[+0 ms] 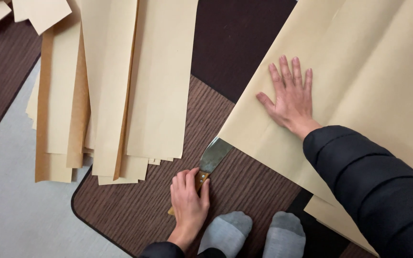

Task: Cutting and folding large sheets of brown packaging paper into smaller pieces using a knife on the floor.

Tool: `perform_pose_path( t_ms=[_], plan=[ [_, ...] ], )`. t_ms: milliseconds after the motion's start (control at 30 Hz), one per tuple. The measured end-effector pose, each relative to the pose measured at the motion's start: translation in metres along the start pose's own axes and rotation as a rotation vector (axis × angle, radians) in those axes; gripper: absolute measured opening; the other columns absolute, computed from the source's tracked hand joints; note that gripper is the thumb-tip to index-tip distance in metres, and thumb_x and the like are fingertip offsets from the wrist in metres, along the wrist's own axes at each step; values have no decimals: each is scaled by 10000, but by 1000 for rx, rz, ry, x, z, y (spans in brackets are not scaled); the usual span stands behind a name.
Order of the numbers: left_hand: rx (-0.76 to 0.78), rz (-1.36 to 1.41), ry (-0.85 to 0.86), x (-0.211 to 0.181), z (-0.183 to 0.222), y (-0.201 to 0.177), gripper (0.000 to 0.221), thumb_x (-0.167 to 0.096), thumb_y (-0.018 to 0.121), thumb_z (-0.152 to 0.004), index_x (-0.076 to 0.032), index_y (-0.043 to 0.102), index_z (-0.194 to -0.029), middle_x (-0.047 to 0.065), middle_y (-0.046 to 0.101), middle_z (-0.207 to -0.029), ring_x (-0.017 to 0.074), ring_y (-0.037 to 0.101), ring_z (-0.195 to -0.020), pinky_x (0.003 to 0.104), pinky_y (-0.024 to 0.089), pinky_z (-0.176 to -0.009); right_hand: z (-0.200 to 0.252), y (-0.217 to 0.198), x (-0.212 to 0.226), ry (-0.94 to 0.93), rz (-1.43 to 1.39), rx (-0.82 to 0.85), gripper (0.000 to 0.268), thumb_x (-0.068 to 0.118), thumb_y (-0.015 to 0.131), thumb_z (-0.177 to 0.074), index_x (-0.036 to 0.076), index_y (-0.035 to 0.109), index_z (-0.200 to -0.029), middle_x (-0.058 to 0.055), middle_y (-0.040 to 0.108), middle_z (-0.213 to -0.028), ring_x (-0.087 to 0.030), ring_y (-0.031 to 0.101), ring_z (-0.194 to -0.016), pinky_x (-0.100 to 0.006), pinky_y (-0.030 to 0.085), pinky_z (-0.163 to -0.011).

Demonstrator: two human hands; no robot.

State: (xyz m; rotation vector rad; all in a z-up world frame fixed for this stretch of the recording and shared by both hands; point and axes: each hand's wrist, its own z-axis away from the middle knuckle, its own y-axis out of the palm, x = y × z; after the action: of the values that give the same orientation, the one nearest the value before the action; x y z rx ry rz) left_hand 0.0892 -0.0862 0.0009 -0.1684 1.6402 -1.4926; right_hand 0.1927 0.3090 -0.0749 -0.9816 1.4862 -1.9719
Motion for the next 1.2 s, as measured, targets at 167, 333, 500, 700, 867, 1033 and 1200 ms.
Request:
perform_pose_path(
  t_ms=[167, 333, 500, 700, 867, 1033, 1200],
  plan=[
    [1, 19, 23, -15, -16, 2, 419, -233, 768, -1016, -36, 667, -1372, 136, 640, -1222, 289, 620, -1046, 419, 501, -913, 1, -4, 3, 4, -9, -5, 1016, 801, 269, -1107, 110, 225, -1850, -140, 35, -1939, -368, -91, -1752, -712, -86, -1361],
    [12, -10, 39, 1, -7, -1, 425, -252, 768, -1032, -41, 669, -1387, 119, 629, -1204, 256, 612, -1027, 402, 509, -901, 0, -1, 1, 6, -2, 2, 1031, 816, 251, -1098, 120, 200, -1858, -118, 2, -1943, -349, -122, -1749, -702, -102, -1367],
    [12, -4, -27, 17, 15, -9, 455, -265, 792, -1001, -60, 673, -1389, 123, 649, -1259, 283, 629, -1079, 417, 513, -945, 1, -3, 2, 4, -9, -9, 1005, 783, 291, -1112, 101, 229, -1847, -151, 51, -1938, -362, -97, -1750, -713, -86, -1357],
    [-10, 8, 54, -7, -18, 1, 425, -234, 779, -1015, -30, 674, -1372, 135, 639, -1213, 279, 620, -1048, 411, 500, -910, 1, -2, 2, 10, -5, 5, 1052, 802, 268, -1101, 82, 136, -1857, -126, -10, -1941, -340, -133, -1749, -707, -105, -1366],
    [13, -43, 35, 13, -7, 0, 428, -289, 769, -1032, -51, 679, -1377, 121, 643, -1215, 269, 617, -1057, 413, 508, -909, 0, -1, 0, 5, 3, 11, 1080, 817, 223, -1095, 47, 142, -1848, -146, -11, -1938, -353, -133, -1746, -717, -106, -1360],
    [32, -51, -17, 28, 7, -5, 460, -288, 800, -1005, -79, 674, -1395, 115, 631, -1251, 267, 619, -1078, 412, 516, -928, 1, -3, 2, -7, -8, -21, 1054, 781, 292, -1116, 20, 198, -1839, -169, 50, -1936, -373, -95, -1751, -707, -82, -1364],
    [15, -34, 34, 6, -18, 6, 425, -285, 766, -1032, -59, 668, -1379, 105, 625, -1186, 262, 602, -1038, 410, 500, -913, 2, -3, 3, -2, 3, -8, 1054, 774, 285, -1116, 24, 150, -1844, -144, 13, -1940, -355, -112, -1754, -699, -93, -1369]
  ],
)
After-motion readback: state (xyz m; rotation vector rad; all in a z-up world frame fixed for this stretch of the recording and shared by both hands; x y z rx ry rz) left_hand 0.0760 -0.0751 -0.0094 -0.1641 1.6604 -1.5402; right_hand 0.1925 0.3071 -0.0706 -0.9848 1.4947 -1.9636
